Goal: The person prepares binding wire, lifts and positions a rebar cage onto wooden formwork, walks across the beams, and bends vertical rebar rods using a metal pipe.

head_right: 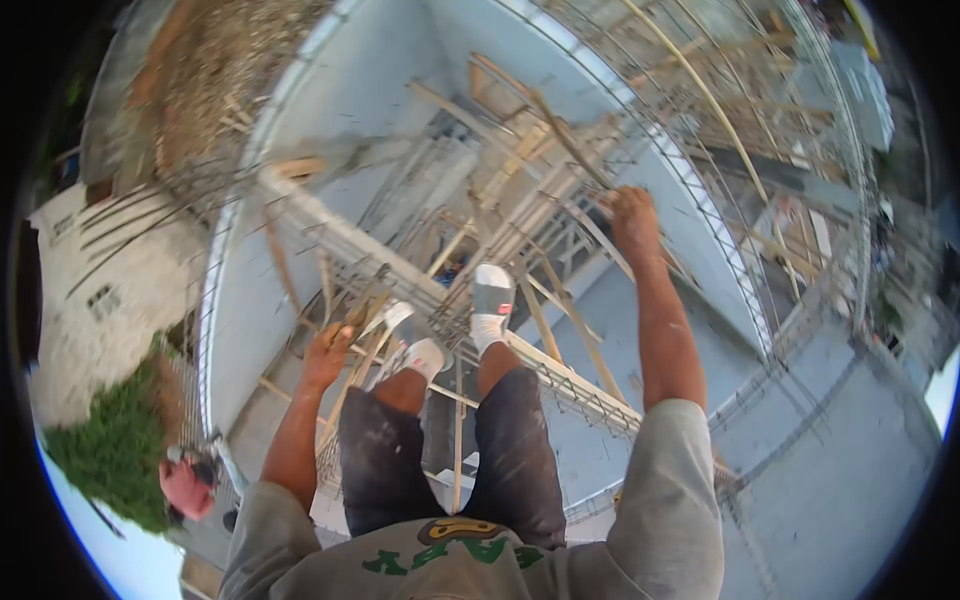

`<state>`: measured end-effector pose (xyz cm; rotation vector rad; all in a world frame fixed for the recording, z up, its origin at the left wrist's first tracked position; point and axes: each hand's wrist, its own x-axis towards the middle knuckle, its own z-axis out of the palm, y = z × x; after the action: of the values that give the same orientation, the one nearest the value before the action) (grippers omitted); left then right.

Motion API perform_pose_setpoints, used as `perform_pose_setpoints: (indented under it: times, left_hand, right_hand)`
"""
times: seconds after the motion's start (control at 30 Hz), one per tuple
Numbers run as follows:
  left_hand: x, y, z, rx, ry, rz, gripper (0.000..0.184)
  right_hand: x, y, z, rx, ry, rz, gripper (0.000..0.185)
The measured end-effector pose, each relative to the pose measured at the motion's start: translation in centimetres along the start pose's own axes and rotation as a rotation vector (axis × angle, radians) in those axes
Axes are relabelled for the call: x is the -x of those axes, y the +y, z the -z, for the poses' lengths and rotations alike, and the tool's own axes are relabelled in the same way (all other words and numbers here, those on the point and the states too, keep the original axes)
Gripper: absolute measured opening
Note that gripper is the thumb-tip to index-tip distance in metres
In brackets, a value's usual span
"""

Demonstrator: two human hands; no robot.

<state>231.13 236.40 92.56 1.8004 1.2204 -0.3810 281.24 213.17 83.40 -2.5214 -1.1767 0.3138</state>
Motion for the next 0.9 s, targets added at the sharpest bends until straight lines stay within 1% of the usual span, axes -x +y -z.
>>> perform_pose_setpoints:
  times: [0.03,0.13,0.17,0.23,0.27,0.37,0.43,0.5,0.53,0.6,0.7,0.77,0.8,0.83,0.87,0.9]
  left_hand:
    - [-1.0,-0.8,-1.2,-0.009,-0.032,0.047,0.041]
    - [-2.8,-2.4,-2.8,-0.034,-0.084,0.172,0.037]
    - [-3.1,-3.3,-3.2,-0.046,-0.097,0.208,0.036]
    - [-3.4,-8.1,-4.8,-0.096,-0.102,0.293,0.034]
    - [-3.8,-8.6,-5.3,-0.118,-0.100,0.338,0.032]
    - [-4.2,-9.4,-6.0,-0.084,-0.083,0.407,0.030]
    - [-4.2,-11.8,-7.0,-0.041,-0.065,0.451,0.029]
    - [-4.6,-11.0,-7.3,0.005,-0.067,0.491,0.028]
    - [-4.8,-10.4,-7.5,0.028,-0.079,0.508,0.028]
    - [-5.2,-9.0,-7.9,0.068,-0.103,0.529,0.029]
    - [-5.7,-7.7,-8.7,0.164,-0.137,0.561,0.031]
    - [-6.4,-5.3,-9.0,0.284,-0.177,0.594,0.032]
    - [-6.6,-3.9,-9.3,0.342,-0.196,0.585,0.038]
    - [-6.9,-3.2,-10.5,0.308,-0.205,0.635,0.038]
    - [-7.2,-2.2,-11.6,0.274,-0.210,0.683,0.038]
    - [-7.2,0.3,-12.8,0.328,-0.213,0.679,0.041]
  right_hand:
    - [0.4,0.6,-2.3,0.006,0.079,-0.031,0.017]
    - [0.5,3.0,-8.2,-0.012,-0.054,-0.167,0.019]
    - [0.9,4.1,-10.2,0.002,-0.069,-0.165,0.020]
    - [1.9,6.1,-13.6,0.028,-0.089,-0.160,0.021]
    - [2.7,7.1,-15.1,0.036,-0.081,-0.164,0.020]
    - [5.1,9.3,-17.2,0.046,-0.303,-0.183,0.018]
    - [7.0,9.5,-17.9,0.054,-0.311,-0.183,0.018]
    - [7.6,9.3,-18.3,0.077,-0.297,-0.199,0.017]
    - [7.5,9.1,-18.6,0.031,-0.313,-0.201,0.018]
    - [7.3,8.3,-18.8,-0.059,-0.338,-0.210,0.019]
    - [7.4,4.3,-19.1,-0.155,-0.132,-0.003,0.021]
    - [8.2,0.1,-17.9,-0.219,-0.263,0.013,0.022]
    - [8.3,-2.6,-16.4,-0.210,-0.359,0.030,0.024]
    - [8.8,-5.3,-14.8,-0.202,-0.457,0.049,0.027]
    - [10.0,-7.3,-14.2,-0.219,-0.477,0.066,0.030]
    - [11.0,-9.2,-13.7,-0.236,-0.490,0.086,0.032]
